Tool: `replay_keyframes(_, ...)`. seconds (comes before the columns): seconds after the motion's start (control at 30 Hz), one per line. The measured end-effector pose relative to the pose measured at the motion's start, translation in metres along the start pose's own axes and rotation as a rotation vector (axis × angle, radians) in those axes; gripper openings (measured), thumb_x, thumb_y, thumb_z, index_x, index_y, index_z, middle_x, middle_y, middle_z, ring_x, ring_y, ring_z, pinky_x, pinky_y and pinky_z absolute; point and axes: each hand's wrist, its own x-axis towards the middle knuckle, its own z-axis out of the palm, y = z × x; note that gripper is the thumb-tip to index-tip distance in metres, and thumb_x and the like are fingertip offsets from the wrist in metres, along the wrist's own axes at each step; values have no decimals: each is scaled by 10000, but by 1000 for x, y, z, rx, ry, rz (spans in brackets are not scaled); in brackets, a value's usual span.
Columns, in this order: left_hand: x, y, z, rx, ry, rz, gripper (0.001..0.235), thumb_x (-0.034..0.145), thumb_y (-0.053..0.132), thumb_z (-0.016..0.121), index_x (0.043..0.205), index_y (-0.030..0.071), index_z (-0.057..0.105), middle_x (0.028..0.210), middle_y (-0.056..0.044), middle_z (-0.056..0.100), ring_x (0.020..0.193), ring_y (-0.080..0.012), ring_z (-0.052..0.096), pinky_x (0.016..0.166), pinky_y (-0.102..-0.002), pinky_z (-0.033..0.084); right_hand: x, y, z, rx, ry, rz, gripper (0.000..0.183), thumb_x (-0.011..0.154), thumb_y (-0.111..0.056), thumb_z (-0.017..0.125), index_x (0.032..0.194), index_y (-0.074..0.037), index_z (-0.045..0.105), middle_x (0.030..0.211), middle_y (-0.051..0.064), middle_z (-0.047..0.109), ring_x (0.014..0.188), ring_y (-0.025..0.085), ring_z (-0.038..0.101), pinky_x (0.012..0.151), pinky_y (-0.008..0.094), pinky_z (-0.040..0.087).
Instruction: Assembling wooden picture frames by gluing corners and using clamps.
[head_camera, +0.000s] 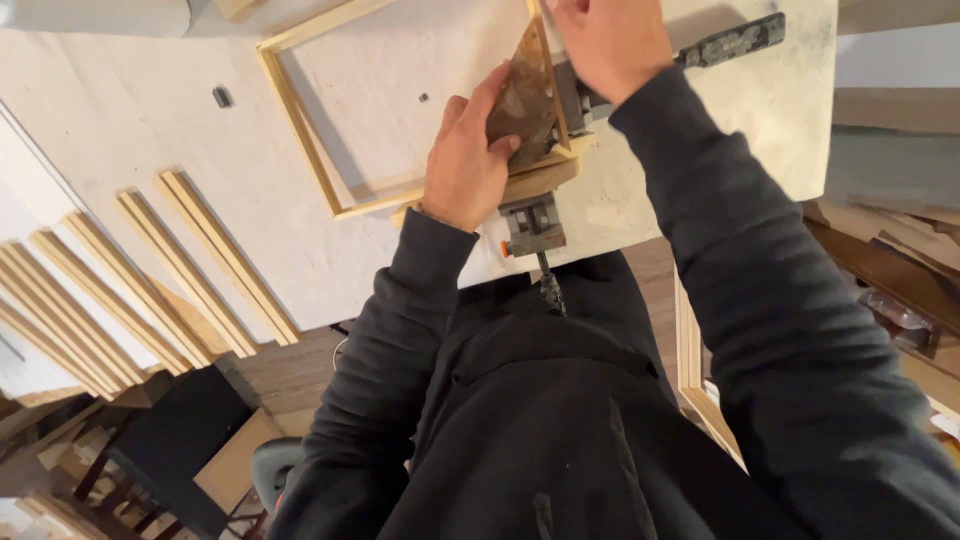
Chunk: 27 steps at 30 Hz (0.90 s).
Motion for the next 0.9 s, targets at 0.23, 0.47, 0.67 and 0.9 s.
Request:
replay_keyframes(0.23, -10, -15, -53, 132, -211, 141, 794, 877, 307, 855, 1489, 28, 433, 1313, -173, 582, 1228, -400, 553, 1026, -490, 452, -5, -84, -78, 165, -80, -347, 180, 1028, -88, 678, 1194, -21, 668, 1153, 135, 698, 1064, 336, 675, 898, 425, 541)
replay_keyframes(0.47, -60, -70, -85, 563, -186, 301, 821, 636, 285, 819, 1396, 118, 558, 1317, -140, 581, 1219, -386, 550, 970, -506, 442, -14, -92, -59, -156, -388, -516, 554, 915, -438, 828, 1337, -102, 701, 1448, 153, 546, 1411, 354, 440, 1182, 510, 355)
replay_keyframes(0.67, -75, -98, -68, 647, -77, 334, 516, 899, 10, 590, 1382, 186, 630, 1264, -68, 593, 1097, -270, 601, 936, -447, 478, -13, -112, -54, -287, -530, -553, 676, 729, -518, 869, 1274, -148, 720, 1256, 103, 586, 1299, 289, 488, 1198, 553, 291)
replay_keyframes(0.9, -83, -97, -68, 614, -3, 356, 466, 907, 24, 603, 1347, 172, 634, 1114, -34, 600, 1035, -257, 599, 916, -428, 476, -17, -122, -53, -353, -483, -616, 568, 722, -441, 907, 1169, -120, 769, 1188, 117, 573, 1261, 309, 491, 1203, 485, 346)
